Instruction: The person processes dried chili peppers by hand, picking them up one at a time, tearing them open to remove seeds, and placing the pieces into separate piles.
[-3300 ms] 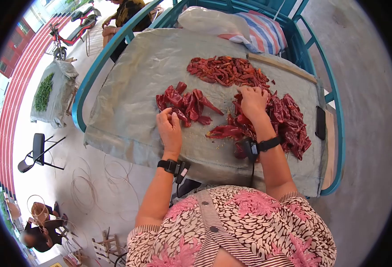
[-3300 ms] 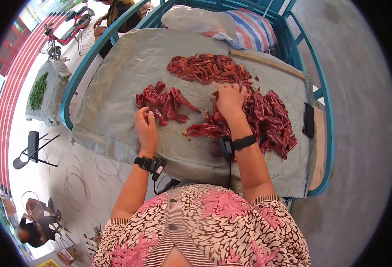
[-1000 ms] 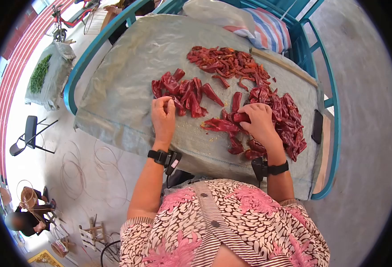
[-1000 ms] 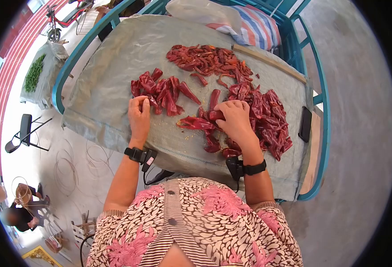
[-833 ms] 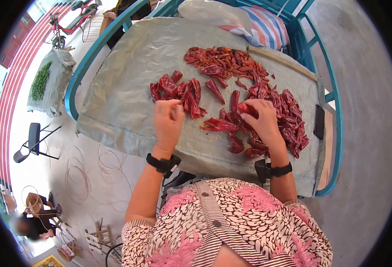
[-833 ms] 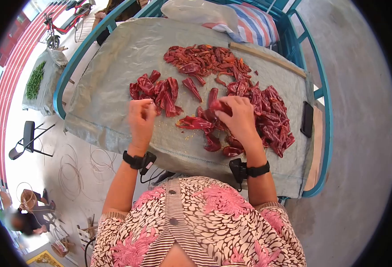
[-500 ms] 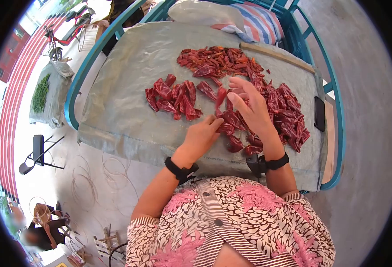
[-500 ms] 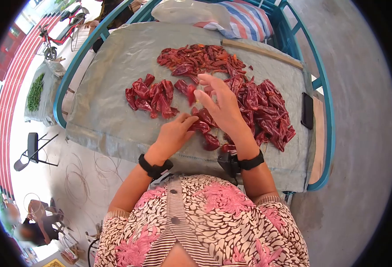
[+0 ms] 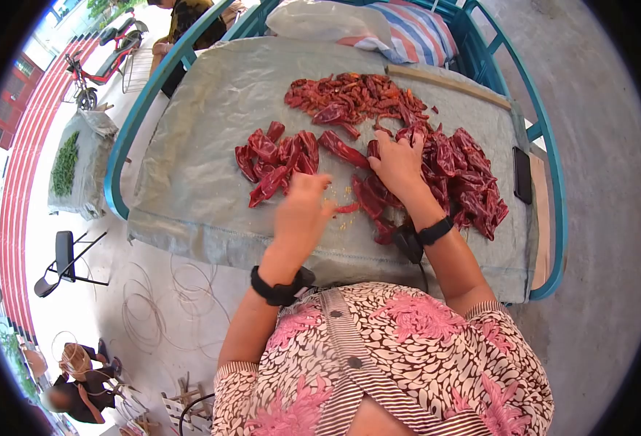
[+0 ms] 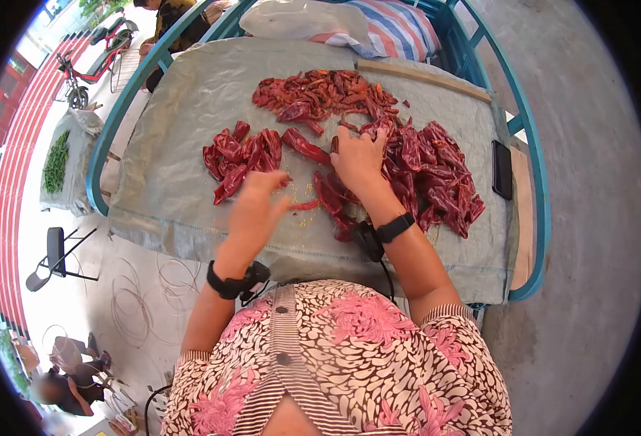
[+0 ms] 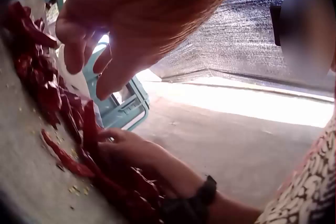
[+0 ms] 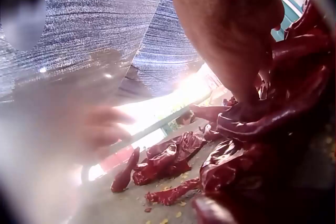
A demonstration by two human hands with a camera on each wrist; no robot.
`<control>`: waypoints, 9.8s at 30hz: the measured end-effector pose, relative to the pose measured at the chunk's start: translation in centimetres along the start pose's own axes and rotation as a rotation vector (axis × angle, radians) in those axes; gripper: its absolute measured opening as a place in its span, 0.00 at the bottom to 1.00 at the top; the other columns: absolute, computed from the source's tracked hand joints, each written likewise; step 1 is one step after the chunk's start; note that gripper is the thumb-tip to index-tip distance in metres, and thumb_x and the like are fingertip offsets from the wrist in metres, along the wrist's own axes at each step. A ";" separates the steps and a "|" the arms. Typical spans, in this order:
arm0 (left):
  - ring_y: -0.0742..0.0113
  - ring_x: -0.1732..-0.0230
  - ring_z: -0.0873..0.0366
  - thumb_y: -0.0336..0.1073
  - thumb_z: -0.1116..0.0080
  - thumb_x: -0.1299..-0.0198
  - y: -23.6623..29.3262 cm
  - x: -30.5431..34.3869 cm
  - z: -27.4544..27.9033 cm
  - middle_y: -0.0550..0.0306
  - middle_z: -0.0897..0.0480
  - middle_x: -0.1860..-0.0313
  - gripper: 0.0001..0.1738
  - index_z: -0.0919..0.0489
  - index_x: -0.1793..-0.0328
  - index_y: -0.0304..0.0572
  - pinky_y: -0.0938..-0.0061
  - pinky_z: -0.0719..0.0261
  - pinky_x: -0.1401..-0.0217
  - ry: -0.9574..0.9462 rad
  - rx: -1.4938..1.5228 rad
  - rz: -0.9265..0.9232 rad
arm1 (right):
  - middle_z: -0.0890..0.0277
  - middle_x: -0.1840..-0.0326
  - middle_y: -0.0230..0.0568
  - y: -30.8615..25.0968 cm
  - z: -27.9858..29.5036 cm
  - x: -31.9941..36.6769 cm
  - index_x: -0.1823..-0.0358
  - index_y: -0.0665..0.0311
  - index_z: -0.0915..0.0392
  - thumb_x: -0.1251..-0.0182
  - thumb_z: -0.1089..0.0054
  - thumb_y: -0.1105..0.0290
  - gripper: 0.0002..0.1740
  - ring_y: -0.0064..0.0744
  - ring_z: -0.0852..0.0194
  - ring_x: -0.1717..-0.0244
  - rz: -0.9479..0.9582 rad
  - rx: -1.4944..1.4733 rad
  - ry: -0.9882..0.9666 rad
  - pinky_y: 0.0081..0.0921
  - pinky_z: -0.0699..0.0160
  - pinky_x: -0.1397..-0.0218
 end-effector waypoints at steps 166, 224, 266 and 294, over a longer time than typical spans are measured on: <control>0.49 0.57 0.15 0.33 0.39 0.34 4.2 -5.2 -6.2 0.51 0.20 0.48 0.16 0.18 0.41 0.46 0.58 0.18 0.54 -0.156 0.034 -0.078 | 0.25 0.59 0.34 2.3 2.5 8.1 0.53 0.49 0.17 0.46 0.25 0.62 0.18 0.39 0.27 0.52 -0.073 -0.049 0.184 0.41 0.34 0.43; 0.64 0.64 0.18 0.30 0.38 0.30 -0.1 -6.8 -0.3 0.48 0.22 0.36 0.19 0.19 0.34 0.44 0.70 0.17 0.55 0.100 0.099 0.062 | 0.24 0.36 0.43 1.7 4.2 1.1 0.40 0.56 0.21 0.40 0.36 0.77 0.25 0.49 0.31 0.30 0.082 -0.125 0.317 0.50 0.40 0.25; 0.76 0.69 0.26 0.22 0.38 0.37 2.1 -7.0 1.8 0.58 0.25 0.57 0.19 0.18 0.39 0.38 0.79 0.25 0.63 0.242 0.247 0.065 | 0.16 0.50 0.43 3.1 4.0 6.7 0.40 0.58 0.21 0.32 0.34 0.66 0.20 0.45 0.21 0.48 -0.066 -0.270 0.260 0.43 0.26 0.44; 0.70 0.61 0.20 0.24 0.37 0.34 1.0 -7.9 0.0 0.47 0.33 0.33 0.30 0.25 0.26 0.43 0.73 0.18 0.50 0.161 0.286 0.170 | 0.20 0.38 0.44 9.7 1.6 -4.2 0.30 0.47 0.26 0.37 0.30 0.60 0.32 0.50 0.25 0.34 -0.148 -0.005 -0.102 0.49 0.38 0.29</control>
Point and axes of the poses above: each hand's wrist, its own x-axis away from the middle knuckle, its own z-axis out of the back of the hand, y = z × x, the point moved 8 cm from there along -x, towards the middle knuckle
